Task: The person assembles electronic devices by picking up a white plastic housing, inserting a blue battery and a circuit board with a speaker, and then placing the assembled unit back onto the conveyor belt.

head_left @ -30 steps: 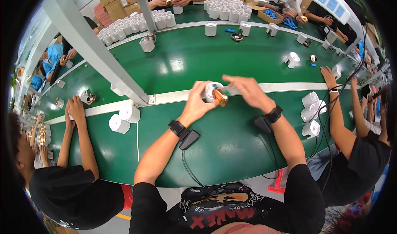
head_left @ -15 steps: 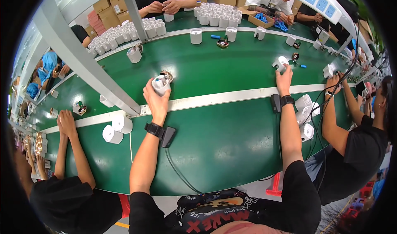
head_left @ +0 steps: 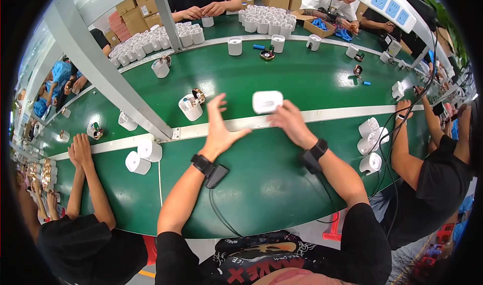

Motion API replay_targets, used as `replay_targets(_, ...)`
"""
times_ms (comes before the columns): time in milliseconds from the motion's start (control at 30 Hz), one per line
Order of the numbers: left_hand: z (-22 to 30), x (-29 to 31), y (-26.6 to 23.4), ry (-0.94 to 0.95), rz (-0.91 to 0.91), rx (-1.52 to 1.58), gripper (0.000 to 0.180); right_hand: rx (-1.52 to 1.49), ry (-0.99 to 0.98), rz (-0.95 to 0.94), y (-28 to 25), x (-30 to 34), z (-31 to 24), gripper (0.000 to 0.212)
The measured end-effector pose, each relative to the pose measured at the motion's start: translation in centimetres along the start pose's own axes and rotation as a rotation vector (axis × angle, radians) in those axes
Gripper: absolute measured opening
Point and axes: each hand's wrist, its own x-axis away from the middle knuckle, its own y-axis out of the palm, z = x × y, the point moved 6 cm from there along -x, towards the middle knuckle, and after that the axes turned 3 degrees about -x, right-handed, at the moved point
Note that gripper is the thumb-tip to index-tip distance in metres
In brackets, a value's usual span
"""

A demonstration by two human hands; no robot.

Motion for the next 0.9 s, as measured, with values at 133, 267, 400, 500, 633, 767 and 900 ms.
replay_targets(133,0.3,1.7,3.5,-0.087,-0.32,0.237,0.092,0.11,-0.055,-0.158,3.6,1.7,3.3,0.025)
replay_targets(267,-0.7,1.7,2.8,-0.21,-0.283,0.217,0.078,0.372,-0.06,-0.204,4.1,2.4,3.1,0.026)
replay_targets(400,0.5,1.5,0.8,0.008,-0.068,0.022,0.064,0.485,-0.075,-0.204,5.1,2.4,2.9,0.025)
replay_targets(500,-0.8,1.7,1.2,-0.144,-0.172,0.093,0.059,0.506,-0.064,-0.199,5.5,2.1,3.5,0.024)
replay_targets(633,-0.7,1.5,1.4,-0.146,-0.19,0.069,0.058,0.502,-0.074,-0.176,5.4,2.2,3.2,0.023)
replay_targets(767,-0.7,1.4,1.6,-0.154,-0.181,0.086,0.058,0.5,-0.089,-0.166,5.1,2.0,3.0,0.026)
replay_targets(900,-1.1,1.8,1.5,-0.181,-0.162,0.058,0.056,0.476,-0.094,-0.179,5.2,2.1,3.1,0.027)
